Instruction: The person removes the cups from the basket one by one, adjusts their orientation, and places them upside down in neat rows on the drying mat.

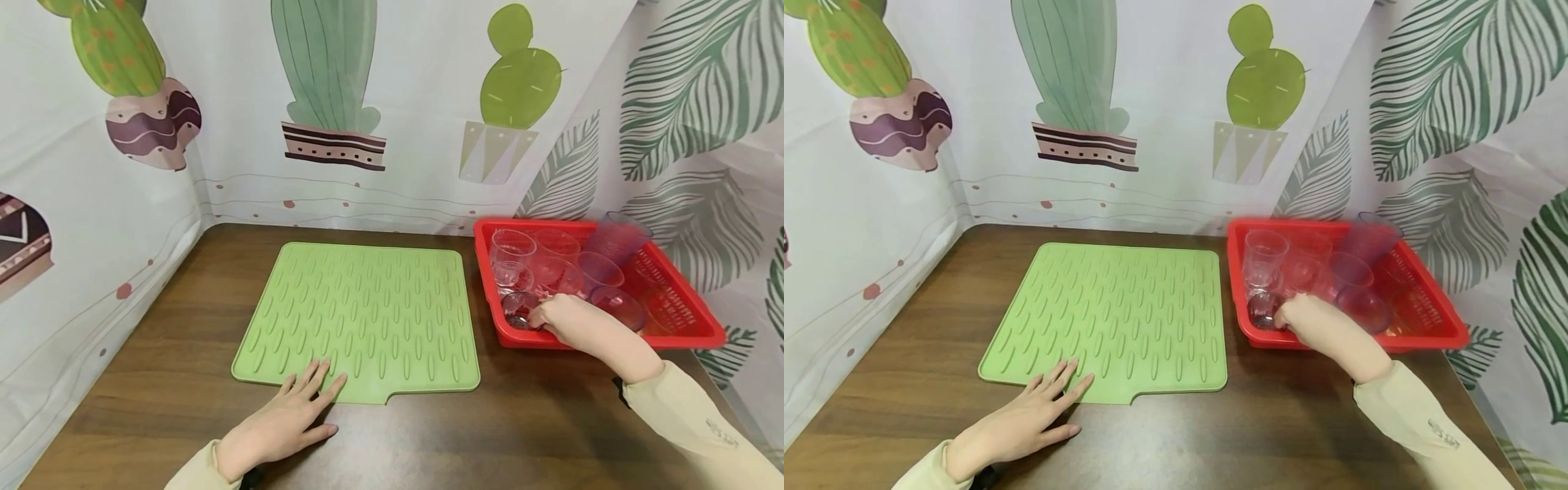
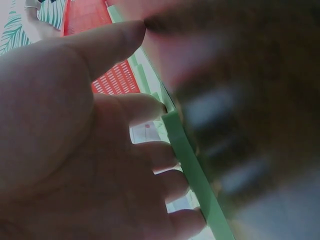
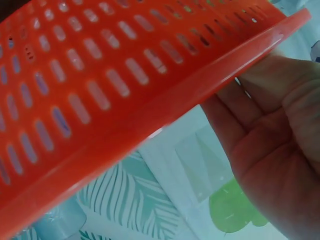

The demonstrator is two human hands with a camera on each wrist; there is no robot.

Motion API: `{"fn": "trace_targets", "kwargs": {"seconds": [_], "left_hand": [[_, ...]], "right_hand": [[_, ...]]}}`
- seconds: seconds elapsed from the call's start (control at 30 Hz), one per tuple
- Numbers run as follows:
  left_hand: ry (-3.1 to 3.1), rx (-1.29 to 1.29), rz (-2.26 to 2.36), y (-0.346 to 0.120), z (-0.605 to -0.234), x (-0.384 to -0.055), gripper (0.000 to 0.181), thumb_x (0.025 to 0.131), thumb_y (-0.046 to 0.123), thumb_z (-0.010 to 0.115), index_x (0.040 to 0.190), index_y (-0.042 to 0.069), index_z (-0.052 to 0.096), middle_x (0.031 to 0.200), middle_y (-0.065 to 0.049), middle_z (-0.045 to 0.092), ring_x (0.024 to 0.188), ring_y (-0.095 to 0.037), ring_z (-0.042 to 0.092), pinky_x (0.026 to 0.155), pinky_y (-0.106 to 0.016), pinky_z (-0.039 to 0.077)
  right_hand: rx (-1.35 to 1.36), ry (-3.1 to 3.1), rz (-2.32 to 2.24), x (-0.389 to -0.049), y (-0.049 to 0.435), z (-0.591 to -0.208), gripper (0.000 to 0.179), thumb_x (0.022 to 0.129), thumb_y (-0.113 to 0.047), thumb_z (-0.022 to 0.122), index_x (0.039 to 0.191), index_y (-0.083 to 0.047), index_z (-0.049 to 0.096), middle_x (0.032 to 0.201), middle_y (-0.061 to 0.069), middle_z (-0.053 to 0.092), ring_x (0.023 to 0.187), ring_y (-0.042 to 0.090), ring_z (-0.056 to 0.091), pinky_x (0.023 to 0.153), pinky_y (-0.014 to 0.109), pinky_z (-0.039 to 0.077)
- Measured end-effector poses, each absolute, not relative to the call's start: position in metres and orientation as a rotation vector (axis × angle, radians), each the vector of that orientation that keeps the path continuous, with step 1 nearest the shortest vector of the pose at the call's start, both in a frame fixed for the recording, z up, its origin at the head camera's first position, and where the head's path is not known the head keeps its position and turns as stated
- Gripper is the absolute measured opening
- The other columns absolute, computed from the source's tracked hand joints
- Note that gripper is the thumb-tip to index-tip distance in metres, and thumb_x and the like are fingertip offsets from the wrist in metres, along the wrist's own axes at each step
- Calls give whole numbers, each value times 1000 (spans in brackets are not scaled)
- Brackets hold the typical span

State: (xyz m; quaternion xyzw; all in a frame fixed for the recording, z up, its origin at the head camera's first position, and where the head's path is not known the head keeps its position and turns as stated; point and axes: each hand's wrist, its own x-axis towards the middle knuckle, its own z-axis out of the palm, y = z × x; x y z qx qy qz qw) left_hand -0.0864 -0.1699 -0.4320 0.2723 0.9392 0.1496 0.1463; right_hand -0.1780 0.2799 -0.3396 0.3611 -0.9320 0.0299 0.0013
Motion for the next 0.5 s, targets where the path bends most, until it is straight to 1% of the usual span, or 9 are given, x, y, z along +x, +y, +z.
{"fn": "trace_targets", "kwargs": {"seconds": [0.1,0.2,0.3,0.5], "left_hand": [[2700,784,429,-170,-432,-86,69,96,44,55,153,13,30,158,-26,17,147,-44,13,110,-69,22],[2692,783,430,-171,-431,-86,69,96,45,54,153,14,29,158,-26,17,147,-43,13,110,-69,22],[2697,779,425,-171,-432,-86,69,96,45,54,153,14,29,159,-25,17,148,-43,12,111,-68,22],[2725,786,405,-171,-433,-85,69,96,45,54,153,15,29,159,-24,18,148,-42,14,111,-67,23]], "right_hand": [[1136,-2945,97,-178,282,-339,11,76,-10,78,86,-14,78,77,0,75,70,14,69,71,35,61],[1142,-2947,139,-176,286,-341,13,76,-8,78,89,-10,78,82,4,76,77,20,72,73,39,60],[1139,-2936,206,-174,289,-342,16,76,-6,77,92,-7,78,86,6,76,82,23,72,74,39,60],[1160,-2900,246,-173,294,-344,18,78,-6,76,96,-9,76,91,4,75,87,24,71,79,42,59]]}}
